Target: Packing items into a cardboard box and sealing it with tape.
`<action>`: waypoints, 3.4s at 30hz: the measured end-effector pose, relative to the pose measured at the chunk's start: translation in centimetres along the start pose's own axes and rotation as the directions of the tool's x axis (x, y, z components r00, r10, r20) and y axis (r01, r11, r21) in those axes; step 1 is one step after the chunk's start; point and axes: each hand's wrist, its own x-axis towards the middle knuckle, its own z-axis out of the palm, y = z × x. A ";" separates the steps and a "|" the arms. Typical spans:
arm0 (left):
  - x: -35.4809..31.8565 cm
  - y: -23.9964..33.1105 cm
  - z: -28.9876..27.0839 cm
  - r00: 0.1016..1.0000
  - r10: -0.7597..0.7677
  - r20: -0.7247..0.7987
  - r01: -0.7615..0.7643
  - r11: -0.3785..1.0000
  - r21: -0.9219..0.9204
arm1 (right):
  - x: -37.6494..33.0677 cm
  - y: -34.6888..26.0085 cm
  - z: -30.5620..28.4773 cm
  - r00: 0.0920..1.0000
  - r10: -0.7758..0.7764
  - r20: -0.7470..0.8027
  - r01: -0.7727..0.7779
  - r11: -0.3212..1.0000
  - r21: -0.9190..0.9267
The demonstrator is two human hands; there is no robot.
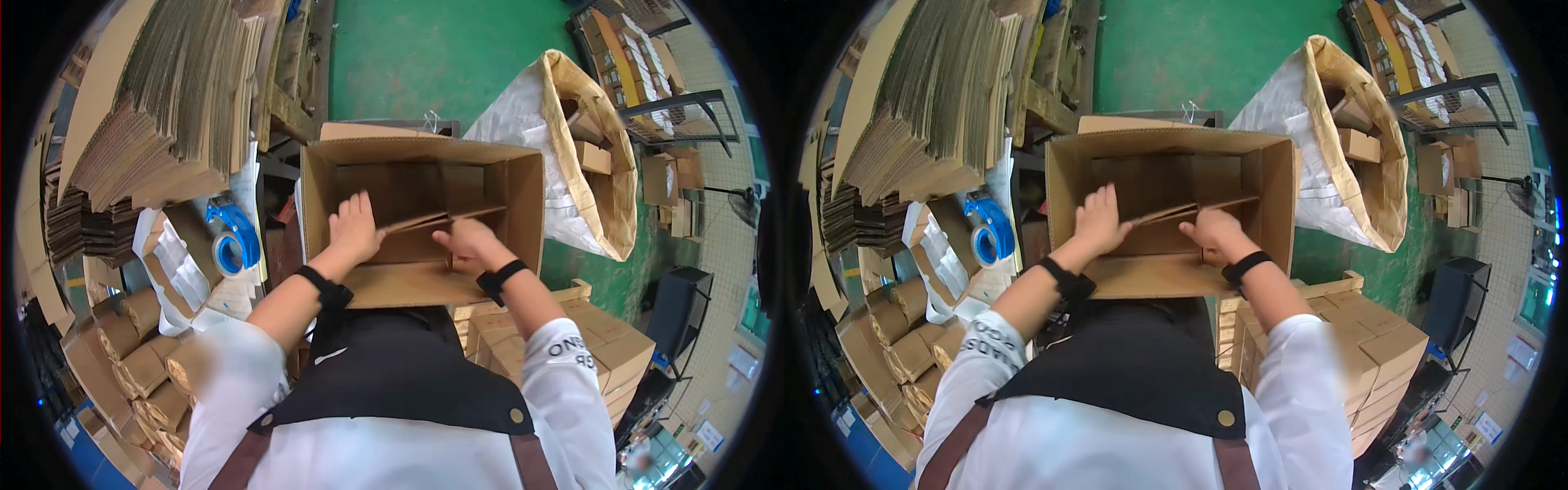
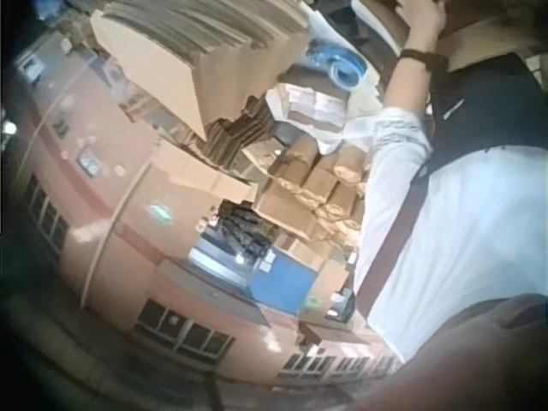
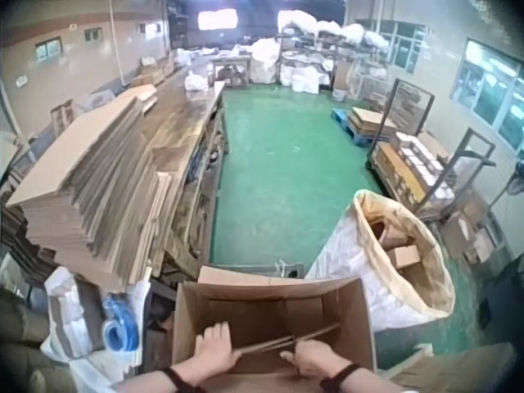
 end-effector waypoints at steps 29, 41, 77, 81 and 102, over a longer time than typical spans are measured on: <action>-2.8 1.7 0.1 0.791 -0.263 0.552 0.207 0.965 0.163 | 7.5 3.0 4.1 0.931 0.054 -0.361 0.059 0.953 0.296; -3.6 2.1 1.6 0.589 -0.308 0.747 0.378 0.922 0.082 | 8.2 3.1 4.4 0.929 0.034 -0.368 0.083 0.952 0.295; -0.5 1.9 1.6 0.802 -0.050 0.596 0.326 0.872 -0.365 | 1.7 2.9 -2.0 0.956 -0.154 -0.249 0.166 0.986 0.030; -8.4 2.8 -8.3 0.986 0.071 0.152 0.041 0.777 -0.628 | -7.6 0.4 -4.5 0.908 -0.386 -0.163 0.391 0.641 0.661; -49.0 -21.6 -8.2 0.152 -0.929 -0.336 0.953 0.229 -0.200 | -14.9 -51.1 25.6 -0.244 -0.951 0.190 0.928 -0.285 -0.238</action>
